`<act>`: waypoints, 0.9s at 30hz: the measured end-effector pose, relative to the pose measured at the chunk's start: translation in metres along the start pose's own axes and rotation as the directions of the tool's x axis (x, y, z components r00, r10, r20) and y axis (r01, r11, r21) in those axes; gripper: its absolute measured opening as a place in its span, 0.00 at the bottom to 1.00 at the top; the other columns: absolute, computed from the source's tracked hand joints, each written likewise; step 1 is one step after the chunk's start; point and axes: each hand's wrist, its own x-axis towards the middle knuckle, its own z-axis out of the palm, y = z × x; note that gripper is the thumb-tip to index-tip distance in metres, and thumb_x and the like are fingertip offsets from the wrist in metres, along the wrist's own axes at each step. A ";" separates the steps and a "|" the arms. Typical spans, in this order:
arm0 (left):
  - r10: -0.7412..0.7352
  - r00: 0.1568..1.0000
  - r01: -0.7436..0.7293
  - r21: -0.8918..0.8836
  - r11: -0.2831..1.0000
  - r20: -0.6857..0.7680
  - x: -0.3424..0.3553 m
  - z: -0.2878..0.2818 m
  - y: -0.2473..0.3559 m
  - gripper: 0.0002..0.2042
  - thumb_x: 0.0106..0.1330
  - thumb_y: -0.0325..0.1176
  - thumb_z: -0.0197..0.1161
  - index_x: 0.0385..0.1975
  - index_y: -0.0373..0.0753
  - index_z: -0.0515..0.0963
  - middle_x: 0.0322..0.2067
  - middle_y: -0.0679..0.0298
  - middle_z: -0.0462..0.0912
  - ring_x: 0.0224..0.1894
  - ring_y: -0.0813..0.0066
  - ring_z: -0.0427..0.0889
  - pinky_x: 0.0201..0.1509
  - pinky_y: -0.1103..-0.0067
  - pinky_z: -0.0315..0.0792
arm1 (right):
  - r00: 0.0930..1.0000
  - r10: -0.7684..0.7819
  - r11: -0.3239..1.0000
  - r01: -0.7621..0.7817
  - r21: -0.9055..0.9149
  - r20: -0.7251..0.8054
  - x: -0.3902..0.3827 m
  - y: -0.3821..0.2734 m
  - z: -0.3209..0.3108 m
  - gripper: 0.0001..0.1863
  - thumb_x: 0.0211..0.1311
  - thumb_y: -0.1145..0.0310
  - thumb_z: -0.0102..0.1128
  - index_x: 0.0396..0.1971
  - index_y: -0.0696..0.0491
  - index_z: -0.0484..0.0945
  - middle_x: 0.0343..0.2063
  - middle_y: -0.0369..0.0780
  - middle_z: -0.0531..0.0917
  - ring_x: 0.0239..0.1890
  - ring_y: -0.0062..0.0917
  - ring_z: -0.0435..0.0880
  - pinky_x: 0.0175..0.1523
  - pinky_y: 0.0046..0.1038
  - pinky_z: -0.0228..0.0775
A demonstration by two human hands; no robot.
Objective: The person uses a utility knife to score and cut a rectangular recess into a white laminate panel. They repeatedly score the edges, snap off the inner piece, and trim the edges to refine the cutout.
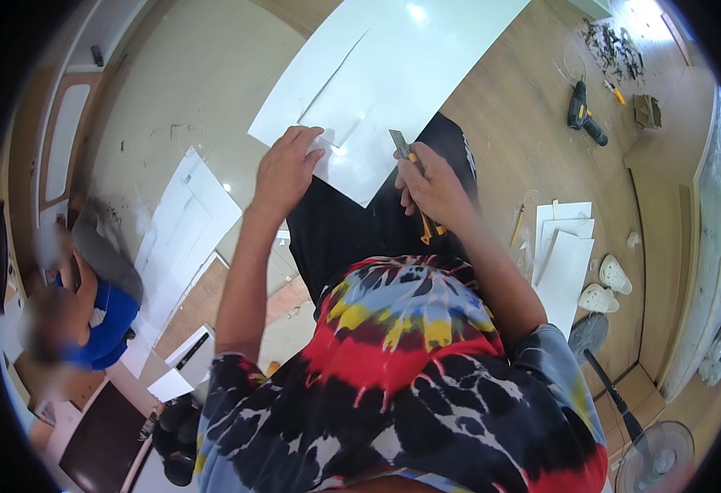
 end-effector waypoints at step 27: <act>0.069 0.748 -0.146 0.062 0.987 0.661 0.074 -0.014 -0.007 0.08 0.61 0.32 0.71 0.30 0.38 0.77 0.38 0.58 0.74 0.37 0.60 0.83 0.38 0.68 0.78 | 0.964 0.260 0.850 -0.204 -0.486 0.050 0.051 -0.058 0.024 0.16 0.71 0.68 0.60 0.52 0.61 0.75 0.38 0.55 0.83 0.40 0.53 0.83 0.46 0.42 0.76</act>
